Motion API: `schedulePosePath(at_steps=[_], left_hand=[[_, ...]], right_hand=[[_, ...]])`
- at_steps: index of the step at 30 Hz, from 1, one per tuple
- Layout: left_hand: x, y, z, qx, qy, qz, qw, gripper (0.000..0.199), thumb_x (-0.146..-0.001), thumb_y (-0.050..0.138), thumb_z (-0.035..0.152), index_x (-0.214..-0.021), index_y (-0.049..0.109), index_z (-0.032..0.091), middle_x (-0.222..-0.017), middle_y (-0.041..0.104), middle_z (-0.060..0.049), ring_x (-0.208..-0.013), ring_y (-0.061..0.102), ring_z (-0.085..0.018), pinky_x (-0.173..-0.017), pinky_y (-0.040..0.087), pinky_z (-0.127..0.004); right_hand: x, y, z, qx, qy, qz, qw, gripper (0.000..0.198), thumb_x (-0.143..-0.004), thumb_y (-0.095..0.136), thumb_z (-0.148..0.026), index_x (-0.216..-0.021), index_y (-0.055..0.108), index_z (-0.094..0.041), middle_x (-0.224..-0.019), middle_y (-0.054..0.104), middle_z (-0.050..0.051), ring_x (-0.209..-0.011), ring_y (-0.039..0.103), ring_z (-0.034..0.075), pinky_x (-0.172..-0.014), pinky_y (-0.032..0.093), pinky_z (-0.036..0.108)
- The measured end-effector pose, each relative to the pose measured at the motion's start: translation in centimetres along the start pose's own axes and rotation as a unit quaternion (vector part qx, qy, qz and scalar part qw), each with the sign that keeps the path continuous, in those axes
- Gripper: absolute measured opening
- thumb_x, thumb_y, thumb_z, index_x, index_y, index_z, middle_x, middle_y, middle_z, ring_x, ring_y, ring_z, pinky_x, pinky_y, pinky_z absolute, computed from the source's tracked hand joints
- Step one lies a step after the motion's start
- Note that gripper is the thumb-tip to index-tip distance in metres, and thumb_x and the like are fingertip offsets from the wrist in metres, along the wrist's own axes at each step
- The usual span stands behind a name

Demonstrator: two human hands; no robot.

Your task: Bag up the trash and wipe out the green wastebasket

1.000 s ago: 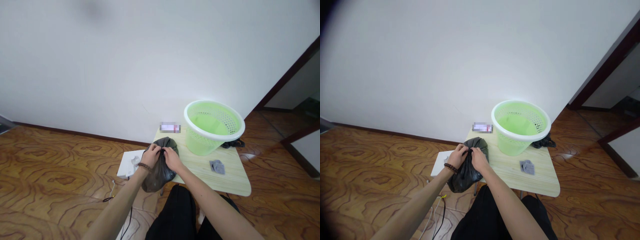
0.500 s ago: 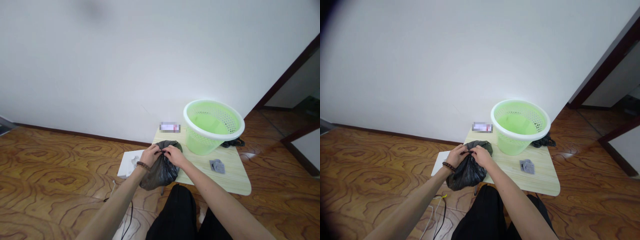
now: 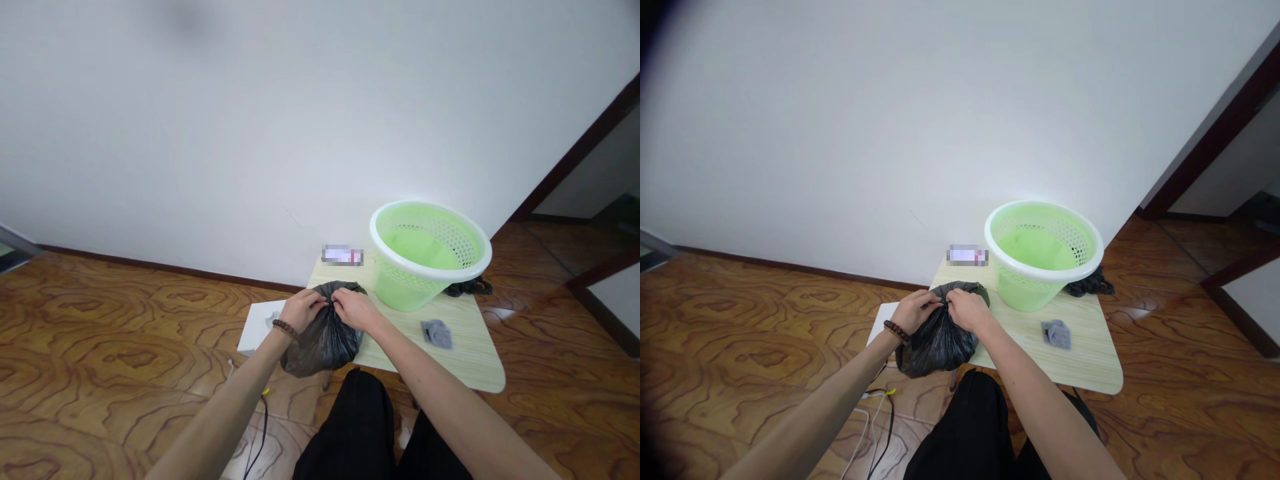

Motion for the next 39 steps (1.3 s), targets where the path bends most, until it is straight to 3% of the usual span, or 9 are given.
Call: schedulePosePath(at_steps=[8, 13, 16, 20, 23, 25, 30, 35, 39], left_hand=[[1.0, 0.8, -1.9, -0.021, -0.048, -0.095, 0.994, 0.022, -0.081, 0.045, 0.035, -0.077, 0.062, 0.022, -0.076, 0.062, -0.004, -0.079, 0.054, -0.016, -0.069, 0.039, -0.027], [1.0, 1.7, -2.0, 0.035, -0.120, -0.132, 0.983, 0.030, -0.084, 0.036, 0.041, -0.076, 0.055, 0.020, -0.067, 0.059, -0.002, -0.063, 0.053, -0.015, -0.059, 0.037, -0.026], [1.1, 1.8, -1.8, 0.093, -0.151, -0.117, 0.977, 0.033, -0.084, 0.033, 0.044, -0.075, 0.053, 0.020, -0.067, 0.057, 0.000, -0.064, 0.052, -0.015, -0.060, 0.037, -0.026], [1.1, 2.1, -1.6, 0.164, -0.172, -0.086, 0.968, 0.035, -0.083, 0.034, 0.047, -0.079, 0.054, 0.018, -0.072, 0.058, 0.000, -0.067, 0.051, -0.014, -0.061, 0.037, -0.025], [1.0, 2.4, -1.5, 0.165, -0.170, -0.073, 0.969, 0.036, -0.083, 0.034, 0.047, -0.073, 0.053, 0.018, -0.067, 0.056, 0.001, -0.064, 0.049, -0.013, -0.058, 0.035, -0.024], [1.0, 2.6, -1.4, 0.140, -0.174, -0.058, 0.973, 0.037, -0.083, 0.033, 0.046, -0.065, 0.049, 0.018, -0.059, 0.050, 0.003, -0.058, 0.046, -0.012, -0.055, 0.033, -0.024], [1.1, 3.3, -1.5, 0.068, -0.198, -0.002, 0.978, 0.035, -0.085, 0.029, 0.040, -0.060, 0.042, 0.019, -0.053, 0.042, 0.004, -0.051, 0.041, -0.011, -0.052, 0.029, -0.024], [1.4, 4.2, -2.1, 0.037, -0.209, -0.010, 0.977, 0.035, -0.086, 0.029, 0.037, -0.059, 0.043, 0.020, -0.053, 0.045, 0.002, -0.051, 0.043, -0.011, -0.053, 0.029, -0.023], [1.6, 4.5, -2.3, 0.010, -0.217, -0.029, 0.976, 0.035, -0.086, 0.029, 0.039, -0.060, 0.044, 0.020, -0.054, 0.048, 0.001, -0.052, 0.046, -0.012, -0.054, 0.030, -0.023]], right_hand=[[1.8, 1.8, 1.5, -0.018, 0.032, -0.020, 0.999, 0.019, -0.084, 0.037, -0.024, -0.092, 0.054, -0.021, -0.090, 0.056, 0.005, -0.075, 0.054, 0.017, -0.067, 0.034, 0.029], [1.5, 3.0, 2.6, -0.191, 0.098, 0.057, 0.975, 0.012, -0.079, 0.041, -0.020, -0.077, 0.053, -0.018, -0.082, 0.053, 0.003, -0.073, 0.052, 0.013, -0.066, 0.036, 0.025], [0.9, 4.4, 2.9, -0.390, 0.156, 0.058, 0.906, 0.013, -0.079, 0.041, -0.023, -0.077, 0.052, -0.018, -0.071, 0.051, -0.001, -0.056, 0.048, 0.009, -0.053, 0.036, 0.022], [0.4, 6.0, 1.9, -0.636, 0.194, 0.042, 0.746, 0.018, -0.078, 0.043, -0.033, -0.090, 0.049, -0.020, -0.054, 0.045, -0.005, -0.041, 0.038, 0.008, -0.035, 0.023, 0.017], [0.3, 6.4, 1.0, -0.738, 0.179, 0.073, 0.646, 0.018, -0.075, 0.048, -0.036, -0.084, 0.044, -0.022, -0.070, 0.053, -0.003, -0.044, 0.041, 0.006, -0.032, 0.018, 0.014], [0.2, 6.8, 0.7, -0.765, 0.182, 0.078, 0.612, 0.021, -0.074, 0.051, -0.039, -0.081, 0.041, -0.022, -0.080, 0.053, -0.003, -0.042, 0.038, 0.003, -0.031, 0.016, 0.014], [-0.1, 7.5, 1.1, -0.755, 0.200, 0.090, 0.618, 0.028, -0.075, 0.050, -0.046, -0.075, 0.036, -0.022, -0.070, 0.046, -0.007, -0.038, 0.023, 0.001, -0.031, 0.016, 0.012], [0.0, 8.1, 2.1, -0.764, 0.190, 0.133, 0.603, 0.030, -0.076, 0.048, -0.045, -0.070, 0.031, -0.022, -0.063, 0.043, -0.008, -0.038, 0.023, 0.002, -0.032, 0.023, 0.014], [0.1, 8.7, 2.5, -0.731, 0.207, 0.146, 0.634, 0.028, -0.078, 0.045, -0.047, -0.072, 0.034, -0.022, -0.064, 0.045, -0.007, -0.038, 0.028, 0.002, -0.034, 0.031, 0.016]])
Point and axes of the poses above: each hand's wrist, its own x-axis away from the middle knuckle, its own y-axis out of the palm, z = x × y, the point moved 5 cm from there along -x, towards the middle knuckle
